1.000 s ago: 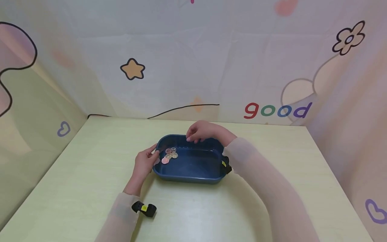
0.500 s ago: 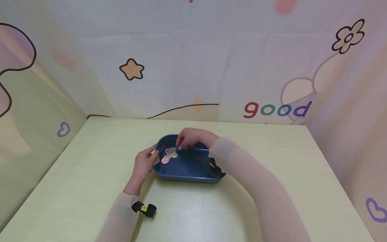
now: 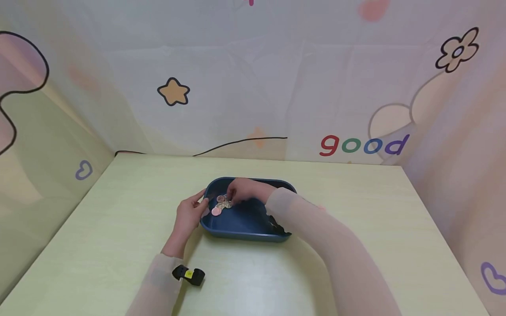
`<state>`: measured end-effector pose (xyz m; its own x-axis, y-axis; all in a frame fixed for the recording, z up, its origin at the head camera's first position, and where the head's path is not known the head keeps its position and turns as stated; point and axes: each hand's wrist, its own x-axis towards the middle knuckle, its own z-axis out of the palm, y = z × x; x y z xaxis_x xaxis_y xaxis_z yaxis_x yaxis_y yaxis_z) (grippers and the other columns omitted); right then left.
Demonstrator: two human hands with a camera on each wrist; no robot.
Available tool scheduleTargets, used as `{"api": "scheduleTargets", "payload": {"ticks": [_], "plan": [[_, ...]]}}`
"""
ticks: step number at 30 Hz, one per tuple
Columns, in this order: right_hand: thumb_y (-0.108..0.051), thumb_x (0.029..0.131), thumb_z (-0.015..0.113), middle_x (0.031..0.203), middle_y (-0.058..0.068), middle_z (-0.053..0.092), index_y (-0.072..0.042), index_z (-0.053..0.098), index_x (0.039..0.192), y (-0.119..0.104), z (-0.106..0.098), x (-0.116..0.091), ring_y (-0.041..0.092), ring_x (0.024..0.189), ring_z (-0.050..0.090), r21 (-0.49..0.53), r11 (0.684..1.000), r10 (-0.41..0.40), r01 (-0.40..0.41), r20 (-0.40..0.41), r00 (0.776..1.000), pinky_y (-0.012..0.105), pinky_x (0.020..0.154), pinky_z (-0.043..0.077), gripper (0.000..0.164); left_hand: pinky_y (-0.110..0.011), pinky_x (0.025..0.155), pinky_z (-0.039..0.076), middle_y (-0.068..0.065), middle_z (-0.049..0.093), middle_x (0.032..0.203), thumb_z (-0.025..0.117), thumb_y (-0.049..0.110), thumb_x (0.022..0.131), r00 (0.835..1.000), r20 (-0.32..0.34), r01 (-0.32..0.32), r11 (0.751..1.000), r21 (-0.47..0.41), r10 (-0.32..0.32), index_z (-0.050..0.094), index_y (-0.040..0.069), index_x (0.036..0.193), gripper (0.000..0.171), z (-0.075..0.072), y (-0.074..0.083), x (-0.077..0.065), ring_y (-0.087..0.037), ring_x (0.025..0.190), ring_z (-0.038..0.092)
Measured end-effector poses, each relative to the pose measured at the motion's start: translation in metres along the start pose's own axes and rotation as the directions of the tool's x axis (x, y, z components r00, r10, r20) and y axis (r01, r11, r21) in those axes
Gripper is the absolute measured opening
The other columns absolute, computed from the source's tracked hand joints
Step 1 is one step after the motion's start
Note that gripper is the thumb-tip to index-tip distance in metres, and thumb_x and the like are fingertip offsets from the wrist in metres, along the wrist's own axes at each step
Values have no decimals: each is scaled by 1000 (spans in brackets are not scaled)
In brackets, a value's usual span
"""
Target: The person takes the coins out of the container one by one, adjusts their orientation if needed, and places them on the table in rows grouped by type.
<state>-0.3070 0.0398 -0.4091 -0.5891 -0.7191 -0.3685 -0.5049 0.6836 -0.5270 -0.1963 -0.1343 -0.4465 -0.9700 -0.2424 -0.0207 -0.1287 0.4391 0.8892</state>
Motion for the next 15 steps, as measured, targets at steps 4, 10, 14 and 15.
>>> {"api": "scheduleTargets", "payload": {"ticks": [4, 10, 14, 15], "plan": [[-12, 92, 73, 102, 14, 75, 1, 71, 118, 0, 6, 5, 12, 83, 64, -36, 999, 3, -4, -29, 1000, 23, 78, 53, 29, -21, 49, 29, 6, 37, 56, 60, 14, 98, 1000, -4, -1, 1000, 1, 1, 63, 4, 139, 42, -1, 0, 0, -8, 47, 34], [-14, 90, 76, 90, 7, 68, -2, 71, 109, -1, 13, 10, 11, 76, 56, -94, 996, -4, -3, -74, 997, 20, 70, 44, 23, -21, 50, 30, 6, 39, 58, 61, 14, 99, 1000, -3, -5, 1000, 2, 5, 63, 3, 139, 42, 0, 0, 1, -9, 49, 35], [-14, 90, 77, 88, 6, 66, -3, 70, 104, -2, 15, 11, 12, 76, 54, -115, 993, 2, -11, -80, 997, 20, 69, 42, 19, -22, 50, 30, 5, 39, 58, 61, 14, 99, 1000, 0, -1, 1000, 3, 1, 63, 3, 139, 42, -1, 0, 1, -9, 49, 35], [-13, 90, 77, 88, 6, 66, -3, 70, 103, -3, 16, 11, 12, 76, 54, -116, 993, 4, -13, -79, 997, 20, 69, 42, 18, -22, 50, 30, 5, 39, 58, 61, 14, 99, 1000, 1, -2, 1000, 4, 2, 63, 3, 139, 42, -1, 0, 1, -10, 50, 35]]}}
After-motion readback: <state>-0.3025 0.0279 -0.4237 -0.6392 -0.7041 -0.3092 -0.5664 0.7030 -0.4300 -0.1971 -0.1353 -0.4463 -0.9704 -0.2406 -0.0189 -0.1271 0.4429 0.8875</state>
